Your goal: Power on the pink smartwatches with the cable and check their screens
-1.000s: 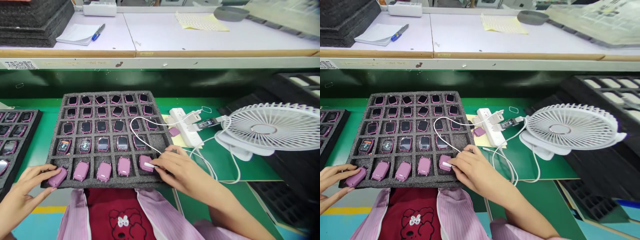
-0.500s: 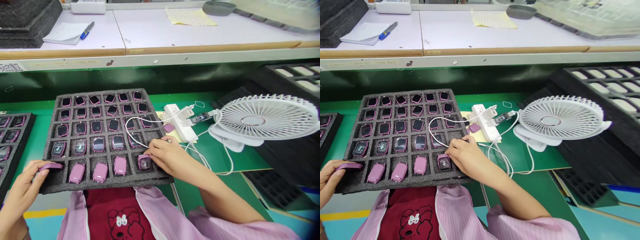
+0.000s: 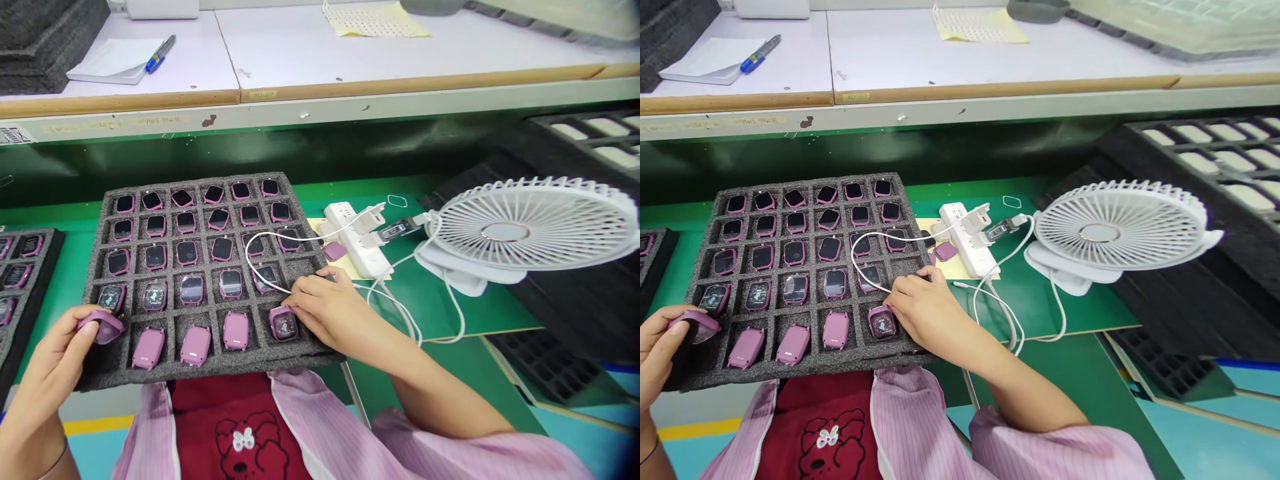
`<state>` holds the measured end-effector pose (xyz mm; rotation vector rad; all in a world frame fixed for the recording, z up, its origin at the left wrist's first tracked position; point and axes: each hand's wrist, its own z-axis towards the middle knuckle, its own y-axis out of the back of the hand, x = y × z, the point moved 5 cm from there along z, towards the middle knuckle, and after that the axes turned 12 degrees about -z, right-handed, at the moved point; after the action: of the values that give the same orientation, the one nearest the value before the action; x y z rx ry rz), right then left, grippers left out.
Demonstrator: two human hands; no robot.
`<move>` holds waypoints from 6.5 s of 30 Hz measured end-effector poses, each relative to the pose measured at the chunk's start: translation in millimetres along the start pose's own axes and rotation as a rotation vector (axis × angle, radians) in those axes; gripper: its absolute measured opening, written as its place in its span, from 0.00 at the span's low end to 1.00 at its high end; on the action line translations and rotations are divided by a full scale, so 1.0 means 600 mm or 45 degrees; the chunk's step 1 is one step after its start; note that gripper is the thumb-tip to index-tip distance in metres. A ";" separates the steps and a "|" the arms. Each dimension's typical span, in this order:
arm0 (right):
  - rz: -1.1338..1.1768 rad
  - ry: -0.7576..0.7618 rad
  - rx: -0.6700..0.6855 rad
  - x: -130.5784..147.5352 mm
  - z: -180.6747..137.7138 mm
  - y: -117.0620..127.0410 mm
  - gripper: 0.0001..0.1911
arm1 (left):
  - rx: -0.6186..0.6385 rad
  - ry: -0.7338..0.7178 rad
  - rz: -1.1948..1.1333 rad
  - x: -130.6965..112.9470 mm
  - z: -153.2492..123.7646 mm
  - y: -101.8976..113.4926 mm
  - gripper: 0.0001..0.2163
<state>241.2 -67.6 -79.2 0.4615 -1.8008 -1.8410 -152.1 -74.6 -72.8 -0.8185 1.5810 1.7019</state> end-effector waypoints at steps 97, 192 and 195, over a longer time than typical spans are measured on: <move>-0.156 0.144 -0.054 0.172 0.127 -0.036 0.12 | 0.352 -0.331 -0.197 0.013 -0.008 -0.049 0.09; -0.027 0.323 0.072 0.254 0.218 -0.062 0.11 | 0.212 -0.343 -0.412 0.034 -0.012 -0.047 0.20; -0.029 0.327 0.070 0.254 0.217 -0.062 0.11 | 0.211 -0.353 -0.400 0.033 -0.011 -0.048 0.20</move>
<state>38.4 -50.1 -91.2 0.7082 -1.6803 -1.6646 -140.3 -79.1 -106.3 -0.6738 1.3083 1.3736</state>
